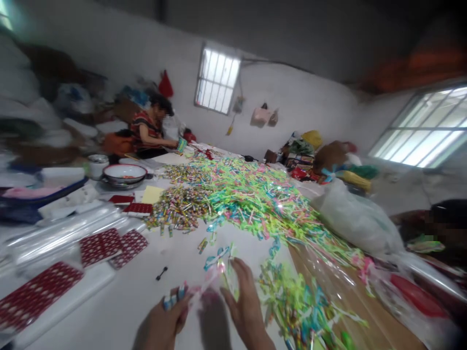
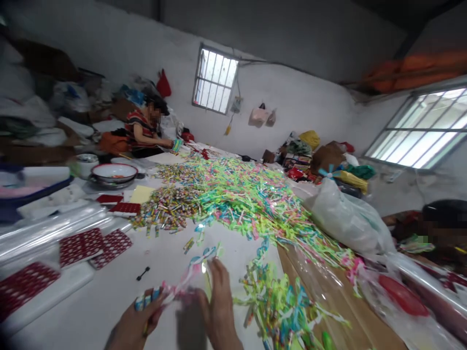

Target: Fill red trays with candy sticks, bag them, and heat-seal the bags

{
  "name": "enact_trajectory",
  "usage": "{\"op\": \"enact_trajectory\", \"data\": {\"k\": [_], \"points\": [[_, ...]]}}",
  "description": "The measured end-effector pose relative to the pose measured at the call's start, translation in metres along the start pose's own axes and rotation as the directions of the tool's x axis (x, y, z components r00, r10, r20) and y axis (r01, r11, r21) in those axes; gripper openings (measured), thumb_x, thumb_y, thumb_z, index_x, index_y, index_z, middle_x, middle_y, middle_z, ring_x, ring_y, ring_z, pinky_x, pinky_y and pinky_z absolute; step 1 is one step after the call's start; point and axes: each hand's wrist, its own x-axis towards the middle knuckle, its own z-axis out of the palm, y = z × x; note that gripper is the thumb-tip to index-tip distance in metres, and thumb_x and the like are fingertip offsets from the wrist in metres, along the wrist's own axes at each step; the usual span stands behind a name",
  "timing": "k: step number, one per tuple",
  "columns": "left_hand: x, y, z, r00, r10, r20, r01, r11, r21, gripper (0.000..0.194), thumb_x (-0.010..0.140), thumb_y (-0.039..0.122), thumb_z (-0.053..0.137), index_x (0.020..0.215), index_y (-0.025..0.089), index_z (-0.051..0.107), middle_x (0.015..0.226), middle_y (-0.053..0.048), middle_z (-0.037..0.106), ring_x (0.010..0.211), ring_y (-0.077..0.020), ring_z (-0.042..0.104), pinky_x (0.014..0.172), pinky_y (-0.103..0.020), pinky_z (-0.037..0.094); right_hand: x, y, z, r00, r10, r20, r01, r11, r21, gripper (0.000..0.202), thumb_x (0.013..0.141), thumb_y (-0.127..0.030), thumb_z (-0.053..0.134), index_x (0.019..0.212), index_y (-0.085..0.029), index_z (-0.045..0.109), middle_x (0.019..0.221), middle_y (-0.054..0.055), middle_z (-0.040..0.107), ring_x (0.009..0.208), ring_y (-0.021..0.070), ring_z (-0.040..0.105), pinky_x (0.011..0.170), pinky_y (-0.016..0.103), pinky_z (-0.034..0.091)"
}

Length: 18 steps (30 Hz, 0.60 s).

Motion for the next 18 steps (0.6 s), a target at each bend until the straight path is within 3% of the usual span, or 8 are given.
{"op": "enact_trajectory", "data": {"k": [2, 4, 6, 8, 11, 14, 18], "points": [[-0.001, 0.004, 0.003, 0.997, 0.079, -0.028, -0.076, 0.993, 0.094, 0.036, 0.056, 0.04, 0.08, 0.08, 0.022, 0.06, 0.059, 0.003, 0.056, 0.053, -0.0137, 0.05, 0.052, -0.025, 0.039, -0.012, -0.003, 0.016, 0.96, 0.262, 0.102, -0.28, 0.923, 0.265, 0.036, 0.083, -0.039, 0.058, 0.116, -0.023, 0.06, 0.102, 0.011, 0.067, 0.09, 0.0265, 0.065, 0.07, 0.04, 0.056], [-0.004, 0.005, 0.004, 0.986, 0.166, 0.035, -0.169, 0.947, 0.274, 0.031, 0.059, 0.039, 0.078, 0.08, 0.021, 0.063, 0.062, 0.001, 0.06, 0.057, -0.0155, 0.053, 0.056, -0.026, 0.041, -0.019, -0.014, 0.03, 0.887, 0.374, 0.272, -0.46, 0.768, 0.446, 0.035, 0.082, -0.048, 0.055, 0.101, -0.02, 0.066, 0.079, 0.007, 0.068, 0.069, 0.022, 0.065, 0.056, 0.033, 0.054], [-0.008, 0.003, 0.002, 0.975, 0.204, 0.091, -0.223, 0.896, 0.383, 0.028, 0.064, 0.04, 0.074, 0.081, 0.02, 0.064, 0.067, -0.001, 0.062, 0.062, -0.0162, 0.055, 0.06, -0.026, 0.043, -0.018, -0.029, 0.034, 0.839, 0.443, 0.317, -0.544, 0.671, 0.504, 0.04, 0.082, -0.053, 0.053, 0.084, -0.016, 0.067, 0.063, 0.004, 0.064, 0.058, 0.0185, 0.061, 0.052, 0.03, 0.051], [-0.014, 0.004, -0.004, 0.981, 0.172, 0.092, -0.194, 0.902, 0.384, 0.032, 0.071, 0.045, 0.068, 0.089, 0.019, 0.063, 0.064, 0.0, 0.058, 0.058, -0.0142, 0.051, 0.056, -0.024, 0.039, -0.009, -0.042, 0.026, 0.836, 0.49, 0.246, -0.542, 0.672, 0.505, 0.04, 0.078, -0.054, 0.056, 0.072, -0.015, 0.065, 0.057, 0.002, 0.06, 0.055, 0.0165, 0.058, 0.053, 0.028, 0.05], [-0.024, 0.012, -0.014, 0.979, 0.099, 0.179, -0.156, 0.929, 0.335, 0.04, 0.075, 0.05, 0.064, 0.097, 0.017, 0.062, 0.063, 0.002, 0.053, 0.055, -0.011, 0.046, 0.051, -0.021, 0.034, 0.008, -0.055, 0.004, 0.865, 0.472, 0.171, -0.487, 0.704, 0.517, 0.035, 0.077, -0.049, 0.06, 0.084, -0.015, 0.066, 0.072, 0.004, 0.067, 0.059, 0.0154, 0.06, 0.056, 0.028, 0.052], [-0.035, 0.021, -0.02, 0.947, 0.063, 0.316, -0.178, 0.92, 0.35, 0.042, 0.074, 0.049, 0.067, 0.099, 0.015, 0.063, 0.069, 0.0, 0.057, 0.061, -0.0108, 0.049, 0.057, -0.022, 0.038, 0.01, -0.065, -0.006, 0.893, 0.411, 0.185, -0.445, 0.741, 0.502, 0.026, 0.078, -0.04, 0.063, 0.088, -0.017, 0.066, 0.075, 0.003, 0.068, 0.062, 0.015, 0.061, 0.058, 0.027, 0.052], [-0.048, 0.02, -0.021, 0.932, 0.007, 0.362, -0.139, 0.93, 0.341, 0.046, 0.075, 0.05, 0.067, 0.103, 0.013, 0.062, 0.073, -0.004, 0.063, 0.062, -0.0122, 0.052, 0.059, -0.023, 0.04, -0.004, -0.071, -0.003, 0.895, 0.391, 0.214, -0.445, 0.768, 0.46, 0.019, 0.079, -0.035, 0.062, 0.081, -0.016, 0.066, 0.071, 0.003, 0.067, 0.062, 0.0153, 0.061, 0.059, 0.026, 0.05]]}}
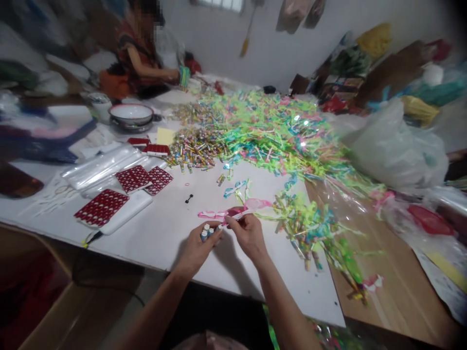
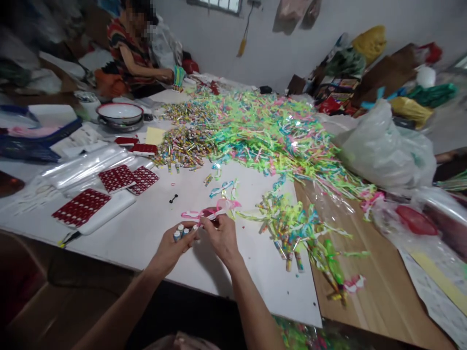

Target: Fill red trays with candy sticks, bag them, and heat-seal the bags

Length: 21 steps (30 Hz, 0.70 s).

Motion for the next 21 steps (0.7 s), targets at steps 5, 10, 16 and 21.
{"op": "enact_trajectory", "data": {"k": [5, 10, 16, 21], "points": [[-0.001, -0.002, 0.006, 1.0, 0.013, -0.021, -0.011, 0.995, 0.103, 0.042, 0.074, 0.049, 0.067, 0.1, 0.016, 0.064, 0.072, -0.003, 0.064, 0.063, -0.0139, 0.054, 0.058, -0.024, 0.04, -0.003, 0.006, -0.005, 1.0, -0.018, -0.022, 0.017, 1.0, -0.016, 0.019, 0.079, -0.033, 0.063, 0.088, -0.017, 0.068, 0.077, 0.003, 0.069, 0.066, 0.015, 0.062, 0.062, 0.026, 0.05], [0.0, -0.005, 0.01, 0.997, 0.049, -0.063, -0.034, 0.975, 0.22, 0.029, 0.071, 0.042, 0.07, 0.086, 0.017, 0.066, 0.063, 0.0, 0.061, 0.059, -0.0139, 0.053, 0.057, -0.024, 0.04, -0.008, 0.014, -0.005, 0.998, 0.059, -0.036, -0.058, 0.998, 0.023, 0.019, 0.077, -0.036, 0.064, 0.08, -0.017, 0.066, 0.067, 0.001, 0.065, 0.06, 0.0141, 0.059, 0.058, 0.025, 0.047], [-0.004, -0.007, 0.013, 0.998, 0.039, -0.048, -0.028, 0.979, 0.203, 0.031, 0.069, 0.034, 0.072, 0.094, 0.017, 0.066, 0.065, 0.001, 0.062, 0.055, -0.0119, 0.052, 0.052, -0.023, 0.039, -0.012, 0.026, -0.007, 0.988, 0.15, 0.025, -0.152, 0.978, 0.14, 0.022, 0.075, -0.038, 0.065, 0.08, -0.017, 0.063, 0.063, -0.001, 0.062, 0.057, 0.0129, 0.056, 0.055, 0.025, 0.045], [-0.004, -0.003, 0.014, 0.999, 0.021, 0.042, -0.028, 0.984, 0.177, 0.03, 0.068, 0.033, 0.071, 0.091, 0.016, 0.066, 0.062, 0.0, 0.061, 0.052, -0.0116, 0.051, 0.051, -0.023, 0.04, -0.016, 0.038, -0.007, 0.977, 0.201, 0.074, -0.214, 0.935, 0.282, 0.024, 0.073, -0.039, 0.066, 0.083, -0.017, 0.06, 0.06, -0.003, 0.059, 0.054, 0.0116, 0.054, 0.054, 0.024, 0.045]]}}
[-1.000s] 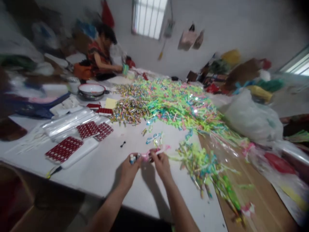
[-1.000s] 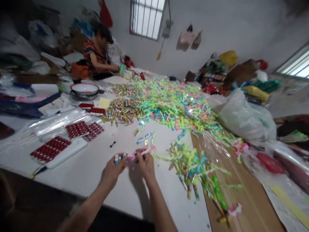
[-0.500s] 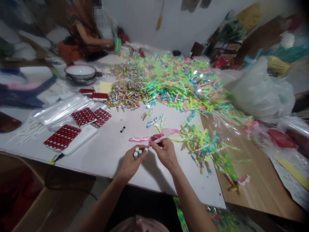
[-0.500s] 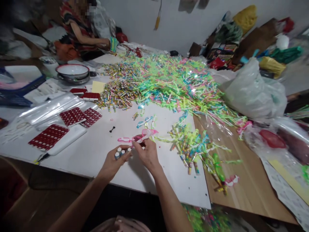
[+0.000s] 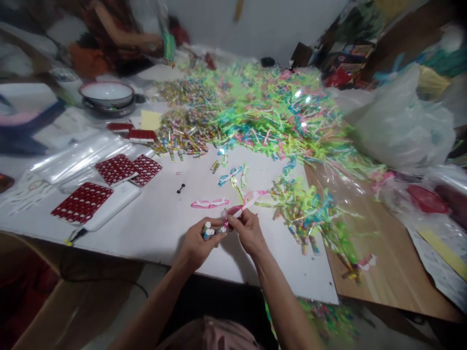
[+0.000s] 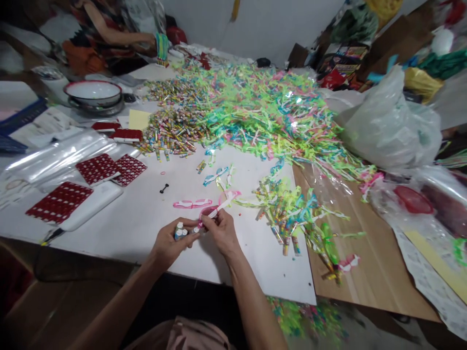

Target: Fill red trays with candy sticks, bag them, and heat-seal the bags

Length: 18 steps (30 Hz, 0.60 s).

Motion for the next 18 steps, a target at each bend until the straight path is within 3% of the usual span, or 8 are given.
{"op": "enact_trajectory", "data": {"k": [8, 15, 18], "points": [[0.005, -0.015, -0.005, 0.998, -0.05, 0.023, 0.048, 0.996, 0.07, 0.031, 0.069, 0.034, 0.07, 0.094, 0.016, 0.063, 0.066, 0.001, 0.062, 0.052, -0.0113, 0.053, 0.053, -0.023, 0.043, -0.006, 0.004, 0.005, 0.996, -0.03, -0.079, 0.017, 0.987, -0.163, 0.022, 0.075, -0.037, 0.066, 0.082, -0.016, 0.065, 0.067, 0.0, 0.063, 0.061, 0.0128, 0.055, 0.059, 0.025, 0.044], [0.001, -0.025, -0.003, 1.0, -0.017, 0.015, 0.012, 0.966, 0.258, 0.025, 0.071, 0.039, 0.068, 0.083, 0.019, 0.06, 0.055, 0.005, 0.056, 0.053, -0.0114, 0.05, 0.053, -0.022, 0.04, -0.006, 0.021, 0.002, 0.994, 0.106, -0.022, -0.103, 0.989, 0.107, 0.026, 0.069, -0.04, 0.068, 0.08, -0.018, 0.059, 0.056, -0.005, 0.054, 0.05, 0.0103, 0.047, 0.051, 0.023, 0.041], [-0.003, -0.032, -0.004, 0.997, -0.071, 0.022, 0.065, 0.977, 0.205, 0.026, 0.069, 0.039, 0.069, 0.08, 0.019, 0.058, 0.052, 0.005, 0.056, 0.051, -0.0112, 0.05, 0.052, -0.022, 0.04, -0.016, 0.019, 0.005, 0.994, 0.098, -0.041, -0.097, 0.995, 0.034, 0.024, 0.071, -0.039, 0.067, 0.081, -0.018, 0.06, 0.058, -0.004, 0.056, 0.052, 0.0108, 0.049, 0.052, 0.023, 0.041]]}}
